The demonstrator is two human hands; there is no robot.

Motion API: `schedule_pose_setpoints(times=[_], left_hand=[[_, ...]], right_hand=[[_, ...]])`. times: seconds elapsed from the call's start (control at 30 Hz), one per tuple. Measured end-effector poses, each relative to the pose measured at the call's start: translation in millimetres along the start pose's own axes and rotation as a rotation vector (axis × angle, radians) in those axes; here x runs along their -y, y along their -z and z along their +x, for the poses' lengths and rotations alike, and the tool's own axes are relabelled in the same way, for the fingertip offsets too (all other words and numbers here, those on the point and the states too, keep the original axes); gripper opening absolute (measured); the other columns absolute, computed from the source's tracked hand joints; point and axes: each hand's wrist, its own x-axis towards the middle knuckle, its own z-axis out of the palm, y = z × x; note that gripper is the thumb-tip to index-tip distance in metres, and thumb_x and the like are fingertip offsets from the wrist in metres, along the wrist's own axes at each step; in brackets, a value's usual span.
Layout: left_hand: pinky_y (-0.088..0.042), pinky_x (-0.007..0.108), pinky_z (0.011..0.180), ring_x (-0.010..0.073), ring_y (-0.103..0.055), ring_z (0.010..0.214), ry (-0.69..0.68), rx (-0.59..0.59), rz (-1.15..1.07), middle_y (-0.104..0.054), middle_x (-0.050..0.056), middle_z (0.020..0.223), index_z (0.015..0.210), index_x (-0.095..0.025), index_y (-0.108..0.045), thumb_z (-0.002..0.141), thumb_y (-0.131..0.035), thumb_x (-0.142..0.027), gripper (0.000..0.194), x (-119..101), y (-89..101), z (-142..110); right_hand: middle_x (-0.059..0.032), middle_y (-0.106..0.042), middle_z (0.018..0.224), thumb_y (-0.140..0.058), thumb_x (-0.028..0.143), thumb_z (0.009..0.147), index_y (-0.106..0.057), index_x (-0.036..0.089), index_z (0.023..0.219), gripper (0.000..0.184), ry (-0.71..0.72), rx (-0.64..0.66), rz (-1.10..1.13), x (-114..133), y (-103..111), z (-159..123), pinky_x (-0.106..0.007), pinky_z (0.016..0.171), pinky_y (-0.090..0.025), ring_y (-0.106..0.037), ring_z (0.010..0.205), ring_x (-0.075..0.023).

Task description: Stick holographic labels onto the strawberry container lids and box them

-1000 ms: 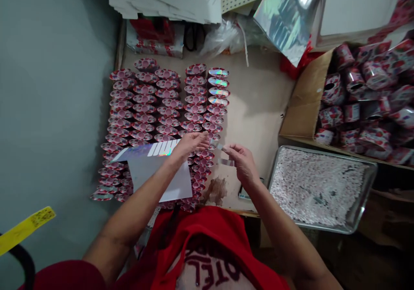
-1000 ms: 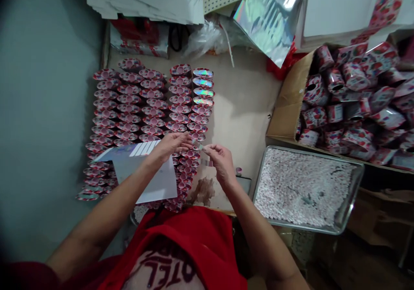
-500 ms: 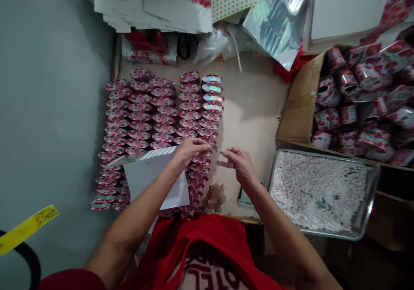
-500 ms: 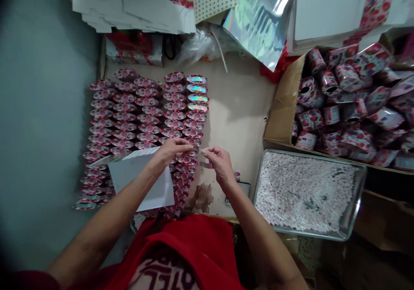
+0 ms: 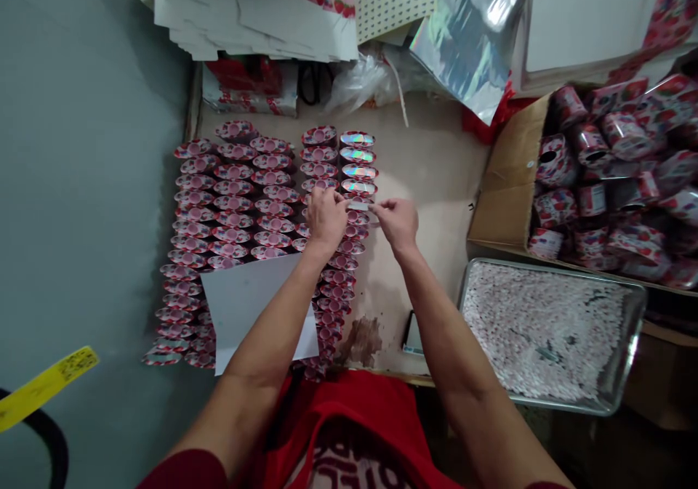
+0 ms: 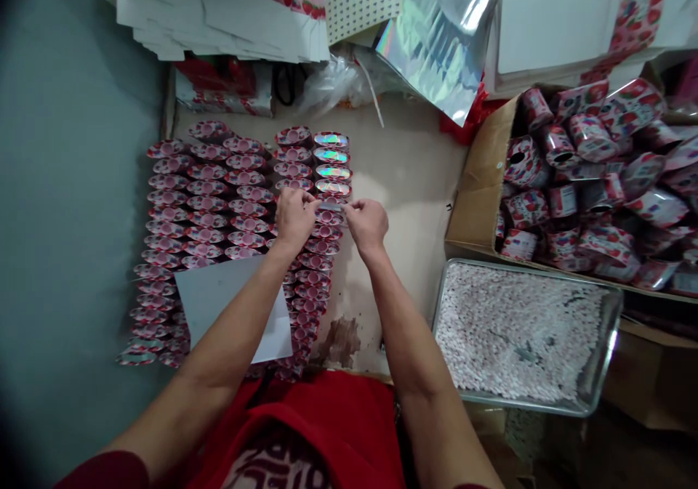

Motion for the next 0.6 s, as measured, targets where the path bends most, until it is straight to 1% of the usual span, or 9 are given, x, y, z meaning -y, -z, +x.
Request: schedule_pose_setpoints(times=[0.03,0.1,0.2,0.33,0.5,0.6], left_hand=[[-0.045,0.041,0.101,0.0293,-0.058,0.119,0.0,-0.019,0.059,-0.064,0.012,0.118,0.083,-0.021,-0.067,0.091,-0.072,-0.027,0.011,-3,-2.1,6],[-0.045,0.044,0.103,0.032,-0.056,0.123,0.011,-0.01,0.131,-0.063,0.013,0.121,0.086,-0.021,-0.067,0.093,-0.071,-0.028,0.011,-6,-6.4,14],[-0.046,0.046,0.103,0.0332,-0.055,0.123,0.002,0.02,0.178,-0.062,0.014,0.122,0.088,-0.021,-0.067,0.093,-0.071,-0.029,0.011,-4,-12.3,20],[-0.046,0.046,0.104,0.0337,-0.056,0.122,-0.021,0.021,0.191,-0.062,0.014,0.123,0.089,-0.021,-0.067,0.094,-0.07,-0.03,0.011,1,-17.2,21],[-0.048,0.05,0.103,0.0365,-0.055,0.124,-0.031,0.035,0.188,-0.06,0.015,0.125,0.09,-0.021,-0.067,0.094,-0.069,-0.027,0.008,2,-17.6,21],[-0.049,0.052,0.102,0.0374,-0.055,0.125,-0.037,0.037,0.208,-0.06,0.015,0.126,0.09,-0.021,-0.067,0.095,-0.068,-0.027,0.008,1,-17.3,20]], right_hand=[[-0.0044,-0.073,0.07,-0.069,0.043,0.079,-0.083,0.022,0.084,0.026,-0.001,-0.04,-0.072,5,-2,6,-0.032,0.07,-0.052,-0.069,0.074,-0.0237],[-0.0047,-0.075,0.073,-0.068,0.039,0.079,-0.083,0.024,0.084,0.022,-0.011,-0.077,-0.143,13,-6,14,-0.032,0.073,-0.05,-0.068,0.075,-0.0237],[-0.0051,-0.076,0.077,-0.066,0.036,0.078,-0.084,0.026,0.084,0.021,-0.005,-0.061,-0.189,14,-11,17,-0.032,0.073,-0.048,-0.068,0.077,-0.0241],[-0.0052,-0.077,0.079,-0.063,0.036,0.079,-0.084,0.026,0.086,0.024,-0.007,-0.046,-0.206,11,-12,17,-0.032,0.073,-0.048,-0.068,0.077,-0.0242],[-0.0052,-0.077,0.08,-0.062,0.037,0.081,-0.084,0.026,0.089,0.026,-0.017,-0.03,-0.222,14,-12,16,-0.031,0.074,-0.049,-0.069,0.079,-0.0242],[-0.0062,-0.078,0.084,-0.061,0.036,0.082,-0.084,0.026,0.09,0.027,-0.017,-0.027,-0.247,16,-14,15,-0.032,0.076,-0.05,-0.071,0.083,-0.0254]])
